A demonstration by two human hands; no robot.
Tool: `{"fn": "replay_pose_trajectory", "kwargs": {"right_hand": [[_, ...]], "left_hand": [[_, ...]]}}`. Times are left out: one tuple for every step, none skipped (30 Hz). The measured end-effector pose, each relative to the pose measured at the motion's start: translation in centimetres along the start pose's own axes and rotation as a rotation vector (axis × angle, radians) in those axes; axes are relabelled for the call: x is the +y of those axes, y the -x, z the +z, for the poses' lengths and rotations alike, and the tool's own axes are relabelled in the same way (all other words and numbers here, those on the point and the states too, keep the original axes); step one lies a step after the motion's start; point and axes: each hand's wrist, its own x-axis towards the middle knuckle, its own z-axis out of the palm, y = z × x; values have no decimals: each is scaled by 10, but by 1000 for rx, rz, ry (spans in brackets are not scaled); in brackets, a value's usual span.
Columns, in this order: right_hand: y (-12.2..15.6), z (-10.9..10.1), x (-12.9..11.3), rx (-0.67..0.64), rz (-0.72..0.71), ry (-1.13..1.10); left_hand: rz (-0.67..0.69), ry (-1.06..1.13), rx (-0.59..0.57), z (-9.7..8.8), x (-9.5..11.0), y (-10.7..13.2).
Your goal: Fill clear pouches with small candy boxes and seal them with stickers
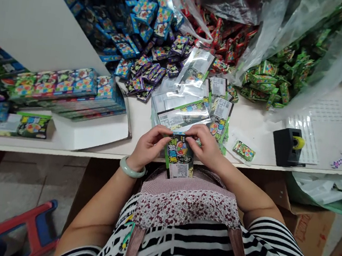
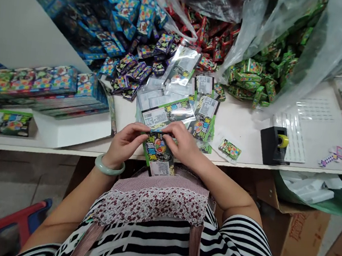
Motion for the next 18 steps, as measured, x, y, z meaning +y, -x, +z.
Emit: {"fn": "replay_pose_trajectory", "kwargs": {"right_hand": [[0, 1, 0, -3, 10, -2], [1, 1, 0, -14, 22, -3], [2, 2, 0, -32, 34, -4], [3, 3, 0, -50, 40, -6], [4, 4, 0, -68, 43, -6], [5, 5, 1, -80, 45, -4], [6, 6, 2, -84, 44, 0], [6, 7, 4, -80, 41, 10], [6, 6, 7, -73, 35, 26], [6, 4, 9, -67, 28, 46], [7, 0, 12, -60, 25, 64], [9, -7, 16, -47, 27, 81], [13, -17, 20, -26, 43, 97], [19, -29, 26, 3, 79, 116], [27, -44, 32, 33, 137, 141], [37, -60, 40, 66, 210, 179], [47, -76, 49, 84, 298, 233], [59, -93, 58, 93, 384, 303]], "left_hand": [[13, -13, -18, -1, -1, 0], [18, -22, -35, -2, -1, 1], [17, -26, -50, -3, -2, 3], [10, -29, -61, -3, -2, 5], [-2, -37, -69, -2, -4, 7], [-20, -48, -73, -2, -5, 8], [-45, -63, -69, 0, -7, 8], [-73, -82, -50, 1, -10, 7], [-103, -98, -21, 2, -12, 4], [-128, -110, 21, 3, -15, -1], [-148, -119, 72, 4, -17, -7], [-161, -128, 127, 4, -19, -14], [-173, -139, 174, 2, -21, -21], [-187, -152, 204, 0, -22, -29], [-201, -173, 221, -3, -24, -36], [-212, -206, 217, -6, -25, -41], [-204, -253, 168, -9, -27, -46], [-188, -316, 109, -12, -29, -49]]}}
